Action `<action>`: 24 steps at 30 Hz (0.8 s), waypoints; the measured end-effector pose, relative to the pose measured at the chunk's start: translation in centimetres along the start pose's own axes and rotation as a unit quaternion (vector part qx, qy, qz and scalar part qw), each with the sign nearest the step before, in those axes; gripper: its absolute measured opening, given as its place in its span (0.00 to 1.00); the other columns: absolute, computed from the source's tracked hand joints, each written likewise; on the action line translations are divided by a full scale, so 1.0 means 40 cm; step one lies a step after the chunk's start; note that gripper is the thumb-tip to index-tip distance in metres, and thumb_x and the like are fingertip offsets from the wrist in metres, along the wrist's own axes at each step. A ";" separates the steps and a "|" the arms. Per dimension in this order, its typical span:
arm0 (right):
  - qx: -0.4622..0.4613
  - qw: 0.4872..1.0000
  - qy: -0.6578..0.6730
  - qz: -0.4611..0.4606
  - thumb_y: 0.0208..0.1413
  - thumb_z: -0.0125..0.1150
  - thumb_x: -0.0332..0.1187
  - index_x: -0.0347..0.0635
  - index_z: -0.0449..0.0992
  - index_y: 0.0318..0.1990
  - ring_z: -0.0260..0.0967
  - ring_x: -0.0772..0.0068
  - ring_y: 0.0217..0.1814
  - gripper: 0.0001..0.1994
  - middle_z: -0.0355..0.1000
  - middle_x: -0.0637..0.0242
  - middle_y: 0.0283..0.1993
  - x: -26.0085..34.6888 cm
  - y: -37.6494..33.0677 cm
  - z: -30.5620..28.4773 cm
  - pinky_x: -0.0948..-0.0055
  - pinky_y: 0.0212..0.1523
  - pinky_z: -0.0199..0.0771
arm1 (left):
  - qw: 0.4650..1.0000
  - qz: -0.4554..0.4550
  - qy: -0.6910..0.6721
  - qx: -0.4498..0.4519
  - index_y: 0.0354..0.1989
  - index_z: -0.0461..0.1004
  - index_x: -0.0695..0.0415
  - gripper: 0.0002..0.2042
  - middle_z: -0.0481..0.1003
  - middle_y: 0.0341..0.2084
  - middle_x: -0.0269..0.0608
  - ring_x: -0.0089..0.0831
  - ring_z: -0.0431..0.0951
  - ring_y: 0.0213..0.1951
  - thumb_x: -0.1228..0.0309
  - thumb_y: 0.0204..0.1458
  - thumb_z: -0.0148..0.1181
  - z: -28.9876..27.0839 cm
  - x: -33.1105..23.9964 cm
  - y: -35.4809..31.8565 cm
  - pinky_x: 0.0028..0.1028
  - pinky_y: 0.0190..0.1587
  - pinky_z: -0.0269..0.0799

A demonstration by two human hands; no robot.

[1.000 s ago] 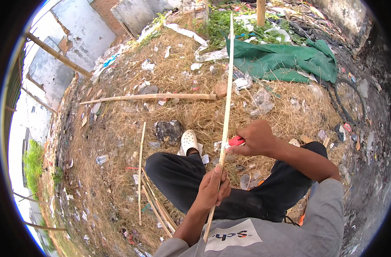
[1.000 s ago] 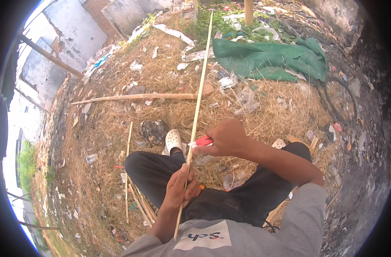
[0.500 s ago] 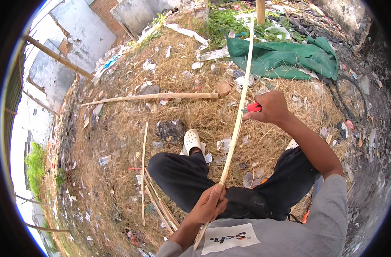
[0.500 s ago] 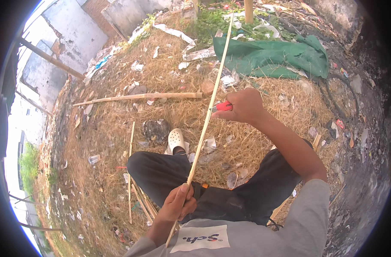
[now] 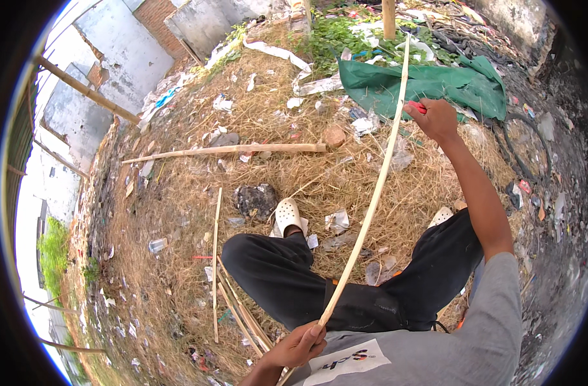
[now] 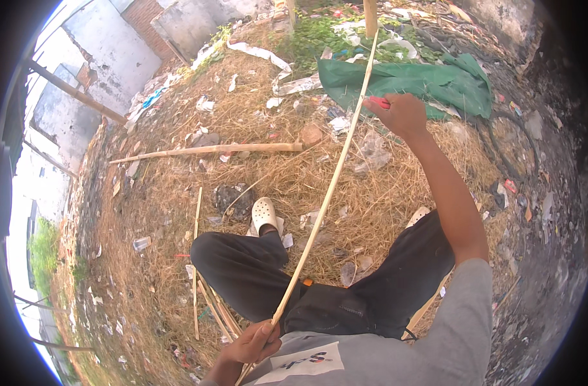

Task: The person sits on the ground and uses a red utility knife to shave a long bamboo pole. They hold the pole with their left hand and scrape the surface with the knife in their right hand, creating thin strips of bamboo.

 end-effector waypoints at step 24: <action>0.186 0.971 0.146 -0.038 0.53 0.50 0.70 0.44 0.72 0.17 0.68 0.59 0.20 0.35 0.67 0.61 0.15 0.170 -0.165 -0.049 0.60 0.25 0.66 | 0.955 0.133 0.158 -0.213 0.31 0.63 0.55 0.17 0.61 0.10 0.27 0.13 0.59 0.09 0.57 0.68 0.39 -0.032 -0.037 0.187 0.17 0.11 0.54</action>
Point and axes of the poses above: each hand's wrist, its own y-axis towards the middle knuckle, its own z-axis out of the palm, x = y × z, the point moved 1 cm from there along y, towards the middle knuckle
